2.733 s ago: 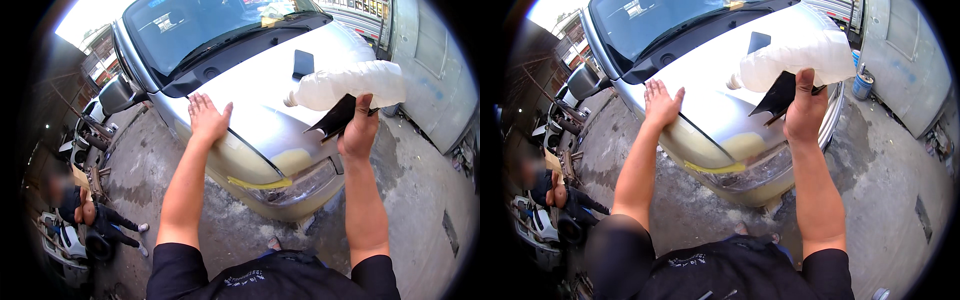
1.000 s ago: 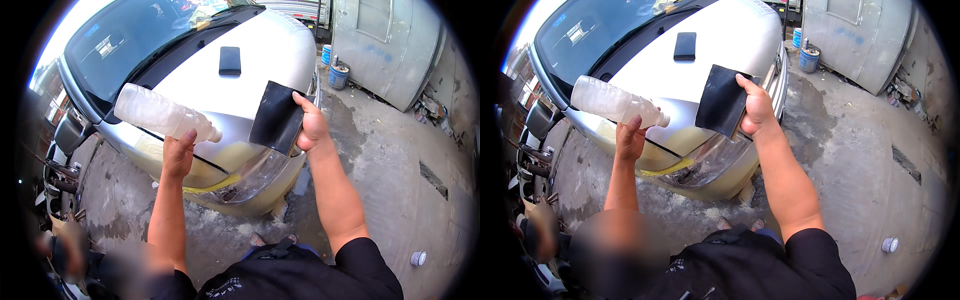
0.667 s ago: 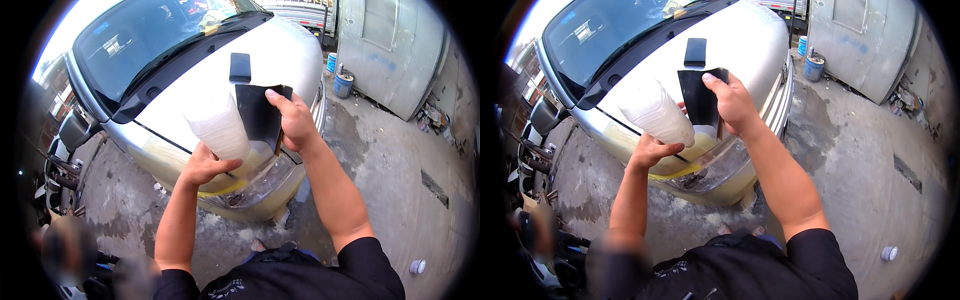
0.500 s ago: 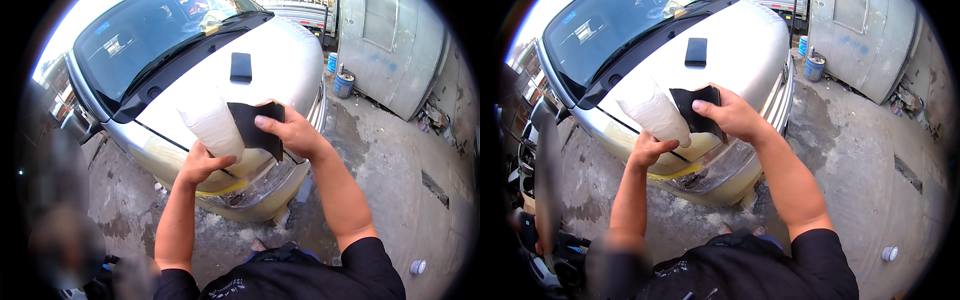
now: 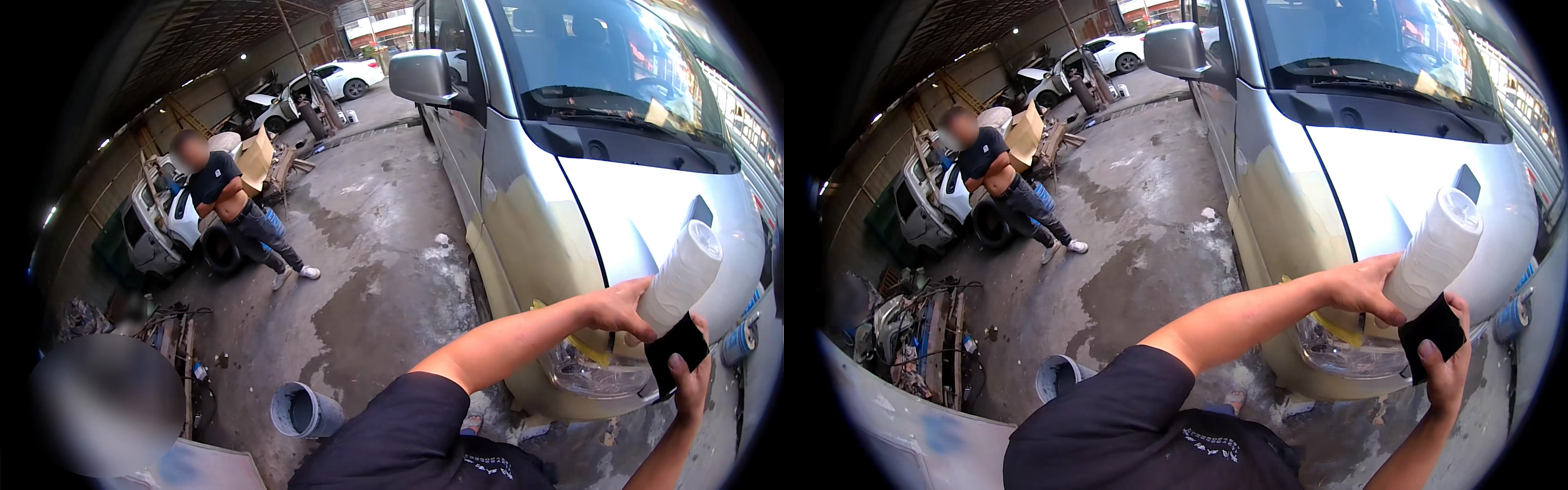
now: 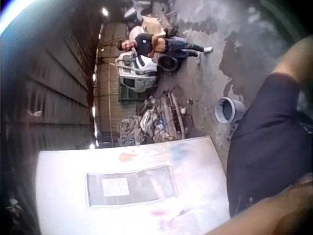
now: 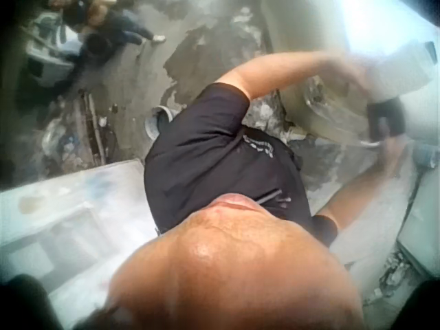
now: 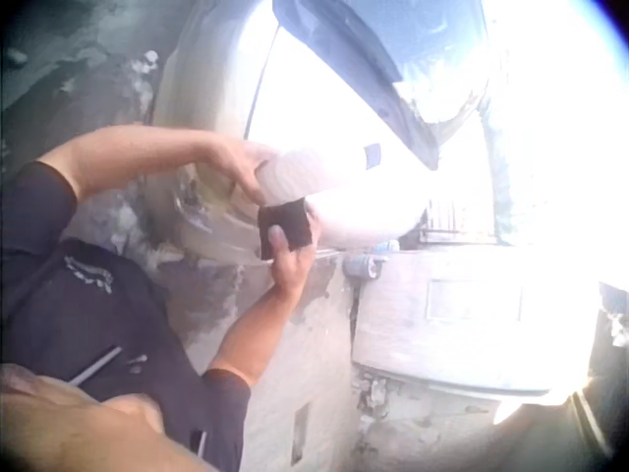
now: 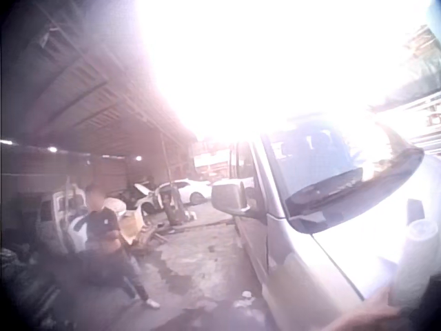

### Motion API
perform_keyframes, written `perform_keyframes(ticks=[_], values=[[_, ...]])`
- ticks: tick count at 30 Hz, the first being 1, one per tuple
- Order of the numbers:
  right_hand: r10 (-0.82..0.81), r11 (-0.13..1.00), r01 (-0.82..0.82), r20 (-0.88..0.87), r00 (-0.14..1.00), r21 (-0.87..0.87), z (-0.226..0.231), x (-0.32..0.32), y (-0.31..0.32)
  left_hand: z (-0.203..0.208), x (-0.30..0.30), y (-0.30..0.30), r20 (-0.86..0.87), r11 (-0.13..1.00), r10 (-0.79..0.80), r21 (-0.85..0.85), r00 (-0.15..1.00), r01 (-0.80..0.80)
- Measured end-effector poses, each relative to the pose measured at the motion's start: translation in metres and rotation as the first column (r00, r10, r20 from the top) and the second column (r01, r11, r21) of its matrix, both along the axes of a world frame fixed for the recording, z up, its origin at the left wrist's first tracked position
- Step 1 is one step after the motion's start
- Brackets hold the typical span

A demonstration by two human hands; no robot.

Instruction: The person applies a liquid from a bottle onto the hood of a silver car and rubs it in with a black block. They then wipe the hood with a purple cloth and inspect the surface by hand. Finally, they handle two sanding blocks.

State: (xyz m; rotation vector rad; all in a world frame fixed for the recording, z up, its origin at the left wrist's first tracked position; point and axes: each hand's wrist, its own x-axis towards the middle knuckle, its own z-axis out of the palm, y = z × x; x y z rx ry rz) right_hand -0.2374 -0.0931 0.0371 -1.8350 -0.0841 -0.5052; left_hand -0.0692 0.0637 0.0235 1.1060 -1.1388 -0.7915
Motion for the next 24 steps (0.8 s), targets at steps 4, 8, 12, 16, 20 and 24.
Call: perform_keyframes(ticks=[4,8,12,16,20,24], values=[[0.019,0.997,-0.026,0.096,0.995,0.075,-0.011,0.01,0.005,0.002,0.0,0.0,0.009,0.998,-0.016,-0.056,1.0,0.017],[-0.029,0.979,-0.005,0.159,0.987,0.204,-0.037,0.013,-0.006,0.005,0.001,-0.002,0.044,0.999,-0.02,-0.043,0.999,0.022],[-0.135,0.949,0.083,0.156,0.979,0.304,-0.038,0.01,-0.014,0.012,0.004,0.003,0.045,0.999,0.046,-0.018,0.998,-0.045],[-0.265,0.905,0.23,0.051,0.963,0.358,-0.053,0.0,-0.04,0.01,0.022,0.004,0.04,0.971,0.24,-0.028,0.97,-0.239],[-0.254,0.909,0.234,0.012,0.967,0.345,-0.058,-0.009,-0.038,0.006,0.044,0.002,-0.077,0.941,0.288,-0.159,0.954,-0.297],[-0.227,0.911,0.246,-0.097,0.969,0.33,-0.056,-0.013,-0.022,0.007,0.059,0.001,-0.059,0.911,0.357,-0.196,0.932,-0.362]])
